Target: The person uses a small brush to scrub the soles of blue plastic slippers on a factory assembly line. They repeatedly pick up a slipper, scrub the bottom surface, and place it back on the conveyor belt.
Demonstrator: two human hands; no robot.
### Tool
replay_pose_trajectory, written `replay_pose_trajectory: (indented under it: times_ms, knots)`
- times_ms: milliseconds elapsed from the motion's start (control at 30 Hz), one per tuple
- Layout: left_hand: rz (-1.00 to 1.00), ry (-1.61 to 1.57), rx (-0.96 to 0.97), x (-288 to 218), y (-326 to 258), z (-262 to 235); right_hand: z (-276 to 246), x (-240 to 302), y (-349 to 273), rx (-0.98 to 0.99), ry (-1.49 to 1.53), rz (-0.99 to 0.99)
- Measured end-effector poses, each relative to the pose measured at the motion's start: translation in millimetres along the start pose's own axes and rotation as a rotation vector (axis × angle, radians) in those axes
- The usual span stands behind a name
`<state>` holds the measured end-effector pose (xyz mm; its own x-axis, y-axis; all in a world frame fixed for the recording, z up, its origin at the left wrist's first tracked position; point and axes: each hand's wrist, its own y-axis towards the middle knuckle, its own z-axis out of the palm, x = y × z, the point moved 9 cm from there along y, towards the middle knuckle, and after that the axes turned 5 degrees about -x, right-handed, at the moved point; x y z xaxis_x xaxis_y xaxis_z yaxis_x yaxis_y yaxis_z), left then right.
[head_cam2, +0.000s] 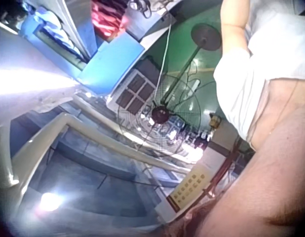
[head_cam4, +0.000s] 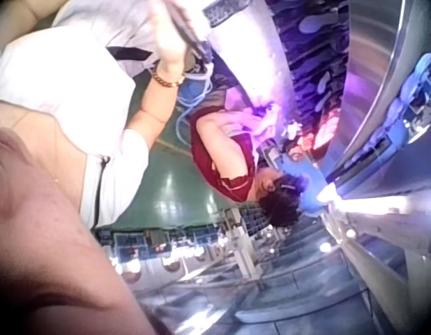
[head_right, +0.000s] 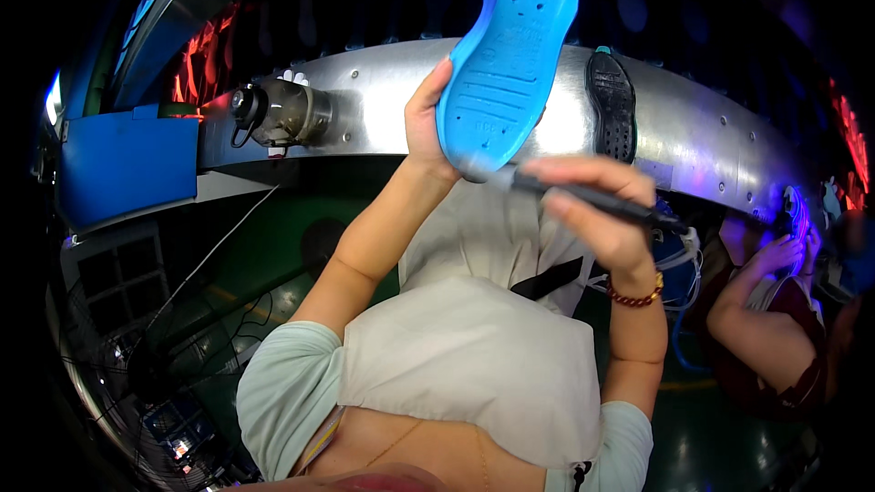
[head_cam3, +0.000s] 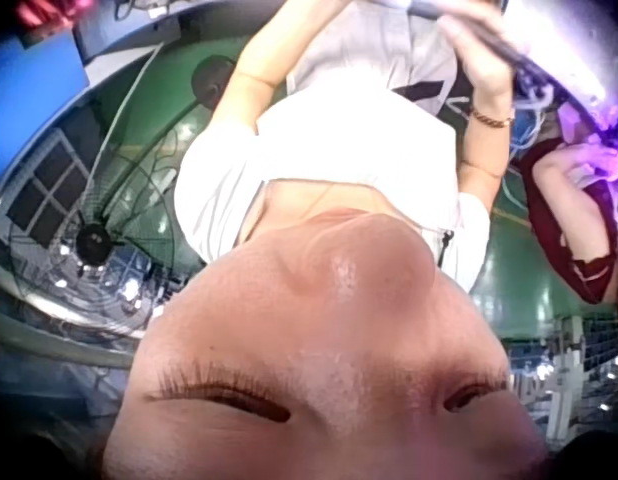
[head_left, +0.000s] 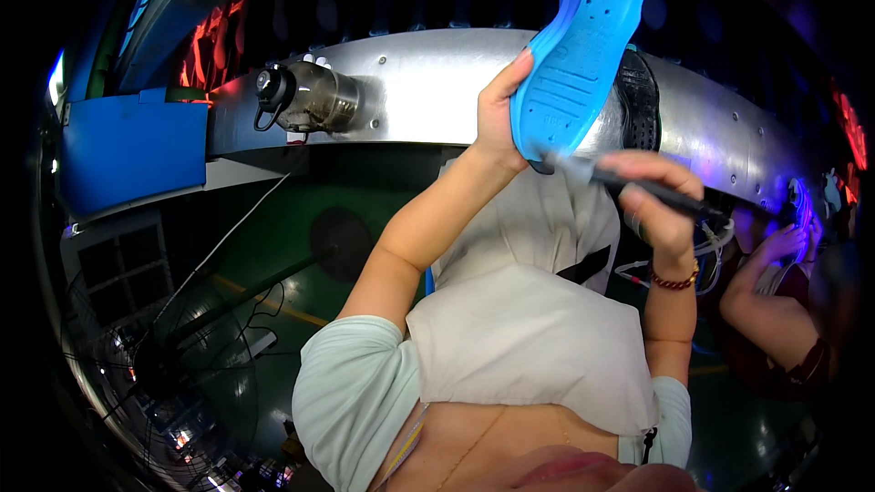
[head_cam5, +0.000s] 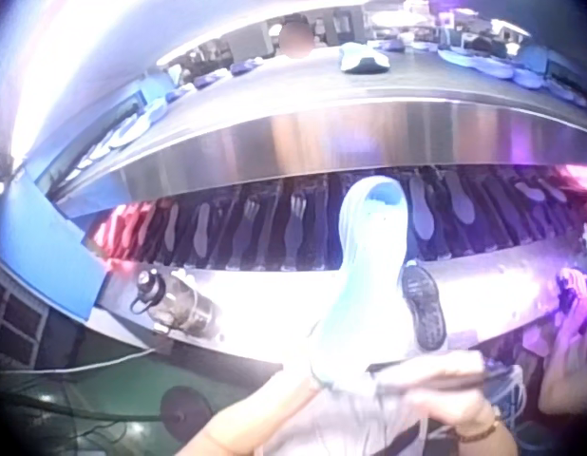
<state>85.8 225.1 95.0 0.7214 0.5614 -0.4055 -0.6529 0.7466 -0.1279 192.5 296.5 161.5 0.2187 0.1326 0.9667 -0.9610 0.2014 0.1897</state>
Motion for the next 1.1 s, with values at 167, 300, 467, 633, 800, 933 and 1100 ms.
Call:
replay_pose_trajectory:
  times_ms: [167,300,467,633,800,933,1100]
  knots:
    - [0.041,0.050,0.028,-11,5,5,8,10,20,0.138,-0.315,-0.068]
    - [-0.019,-0.050,0.055,-14,11,7,17,16,16,0.147,-0.359,-0.106]
    - [-0.283,-0.017,-0.020,-3,1,11,33,28,6,0.375,-0.398,-0.220]
    - [-0.597,0.369,-0.023,29,-18,-1,37,18,1,0.558,-0.751,-0.184]
    - [-0.705,0.449,-0.055,32,-34,-6,23,18,4,0.510,-0.706,-0.123]
    - [-0.679,0.741,-0.073,25,-37,-18,25,5,-8,0.761,-0.943,-0.063]
    - [-0.641,0.810,-0.061,15,-38,-13,-5,11,5,0.612,-0.781,-0.135]
